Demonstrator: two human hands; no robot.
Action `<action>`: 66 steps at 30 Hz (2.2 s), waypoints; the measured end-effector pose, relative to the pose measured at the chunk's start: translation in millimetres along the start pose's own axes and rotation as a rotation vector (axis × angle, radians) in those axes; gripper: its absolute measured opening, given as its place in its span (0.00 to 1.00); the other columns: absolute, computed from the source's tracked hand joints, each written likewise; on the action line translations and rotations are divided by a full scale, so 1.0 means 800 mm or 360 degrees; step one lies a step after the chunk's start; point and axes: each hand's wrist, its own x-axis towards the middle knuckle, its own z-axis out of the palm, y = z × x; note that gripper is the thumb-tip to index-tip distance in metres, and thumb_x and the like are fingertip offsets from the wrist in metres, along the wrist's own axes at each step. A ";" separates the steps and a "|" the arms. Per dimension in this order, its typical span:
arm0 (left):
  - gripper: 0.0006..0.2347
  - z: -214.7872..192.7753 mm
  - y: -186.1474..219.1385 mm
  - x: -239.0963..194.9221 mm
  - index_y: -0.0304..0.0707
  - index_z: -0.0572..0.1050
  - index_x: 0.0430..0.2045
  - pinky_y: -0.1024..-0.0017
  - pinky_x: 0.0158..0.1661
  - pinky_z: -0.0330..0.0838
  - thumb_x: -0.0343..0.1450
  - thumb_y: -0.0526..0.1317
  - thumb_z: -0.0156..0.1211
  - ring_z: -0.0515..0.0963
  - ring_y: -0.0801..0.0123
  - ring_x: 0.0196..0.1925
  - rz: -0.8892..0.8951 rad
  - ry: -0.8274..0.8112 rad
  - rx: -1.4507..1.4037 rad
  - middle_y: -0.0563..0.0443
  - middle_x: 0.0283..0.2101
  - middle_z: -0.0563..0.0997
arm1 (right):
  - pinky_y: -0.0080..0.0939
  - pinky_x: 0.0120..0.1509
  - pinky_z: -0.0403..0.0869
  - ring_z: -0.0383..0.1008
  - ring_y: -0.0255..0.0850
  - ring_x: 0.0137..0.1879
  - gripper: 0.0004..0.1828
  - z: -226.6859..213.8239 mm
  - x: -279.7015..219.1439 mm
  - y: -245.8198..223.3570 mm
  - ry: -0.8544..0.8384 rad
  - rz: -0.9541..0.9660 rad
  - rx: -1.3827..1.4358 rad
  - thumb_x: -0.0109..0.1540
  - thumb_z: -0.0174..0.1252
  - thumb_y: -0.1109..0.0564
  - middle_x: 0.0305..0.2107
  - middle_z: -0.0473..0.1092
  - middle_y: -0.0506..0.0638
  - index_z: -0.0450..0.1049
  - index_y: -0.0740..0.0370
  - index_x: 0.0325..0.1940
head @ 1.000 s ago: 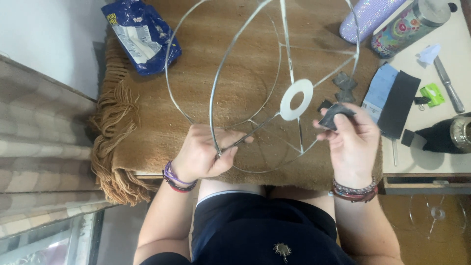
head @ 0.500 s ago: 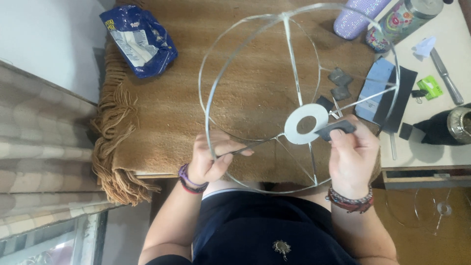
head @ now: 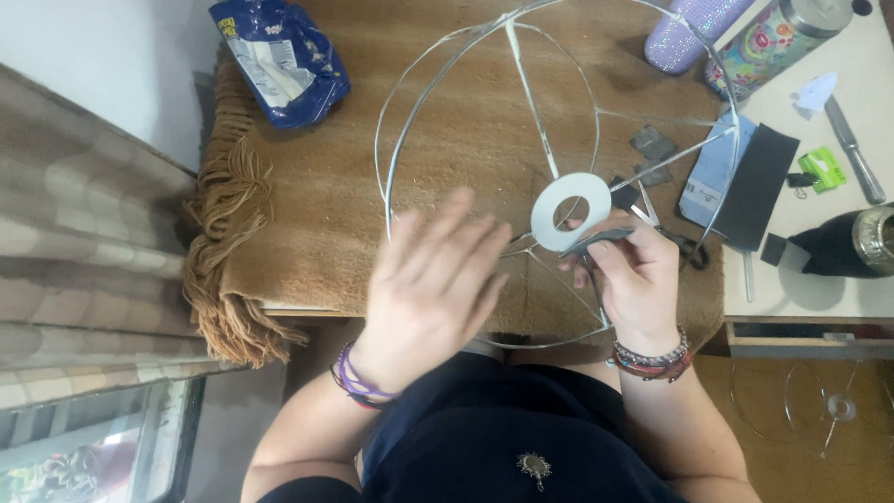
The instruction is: The person sands a metal wire frame with a sanding block, focusing on the joints and the central hub. They rotate the frame to access different sections and continue sanding the inner and outer rings.
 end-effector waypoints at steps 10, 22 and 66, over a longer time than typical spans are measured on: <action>0.11 0.029 0.048 0.009 0.43 0.76 0.42 0.67 0.20 0.66 0.68 0.33 0.52 0.72 0.64 0.17 0.0020 -0.0317 0.0164 0.55 0.25 0.70 | 0.52 0.60 0.78 0.76 0.60 0.54 0.13 0.004 -0.010 -0.068 0.0192 -0.1358 -0.1709 0.72 0.51 0.66 0.50 0.72 0.72 0.77 0.84 0.50; 0.11 0.031 0.054 0.002 0.45 0.76 0.45 0.70 0.17 0.66 0.70 0.35 0.52 0.76 0.70 0.21 -0.0154 -0.0349 0.0274 0.59 0.26 0.72 | 0.51 0.66 0.79 0.78 0.61 0.57 0.11 0.020 0.006 -0.040 -0.0481 -0.1676 -0.1644 0.63 0.64 0.76 0.51 0.73 0.68 0.78 0.77 0.50; 0.06 0.018 -0.006 0.029 0.46 0.76 0.39 0.64 0.15 0.64 0.72 0.34 0.53 0.75 0.66 0.18 -0.0097 -0.0355 0.0063 0.57 0.23 0.73 | 0.57 0.72 0.73 0.77 0.60 0.62 0.11 0.023 0.067 -0.082 -0.0722 -0.1532 -0.1803 0.68 0.58 0.76 0.54 0.75 0.66 0.80 0.75 0.53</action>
